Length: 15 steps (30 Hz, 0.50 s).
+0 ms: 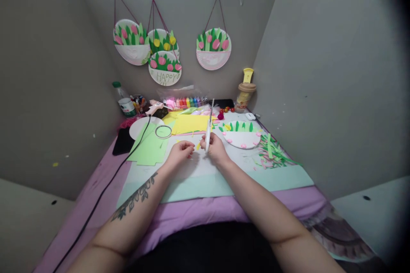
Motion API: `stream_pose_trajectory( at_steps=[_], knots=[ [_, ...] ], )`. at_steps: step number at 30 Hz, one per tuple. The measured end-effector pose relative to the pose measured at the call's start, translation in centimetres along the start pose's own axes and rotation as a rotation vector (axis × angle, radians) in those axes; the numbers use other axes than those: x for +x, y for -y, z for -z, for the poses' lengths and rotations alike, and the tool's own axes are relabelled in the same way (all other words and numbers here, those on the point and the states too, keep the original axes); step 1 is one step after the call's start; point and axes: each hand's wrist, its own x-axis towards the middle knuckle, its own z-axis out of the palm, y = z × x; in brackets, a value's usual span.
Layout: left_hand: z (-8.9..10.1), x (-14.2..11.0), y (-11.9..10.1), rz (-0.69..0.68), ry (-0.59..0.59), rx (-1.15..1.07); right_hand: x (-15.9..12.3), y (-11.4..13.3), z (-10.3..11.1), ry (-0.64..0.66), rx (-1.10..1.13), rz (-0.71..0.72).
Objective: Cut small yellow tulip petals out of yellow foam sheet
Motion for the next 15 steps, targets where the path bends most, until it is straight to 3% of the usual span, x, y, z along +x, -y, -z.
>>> stream_pose_trajectory(
  at_steps=[8,15],
  knots=[
    [-0.19,-0.43,-0.53,0.005,0.103,0.063,-0.4,0.39,-0.32,0.038,-0.027,-0.02],
    [-0.21,-0.21,-0.06,-0.029,0.031,0.007,-0.58,0.43,-0.43,0.042,-0.026,-0.043]
  ],
)
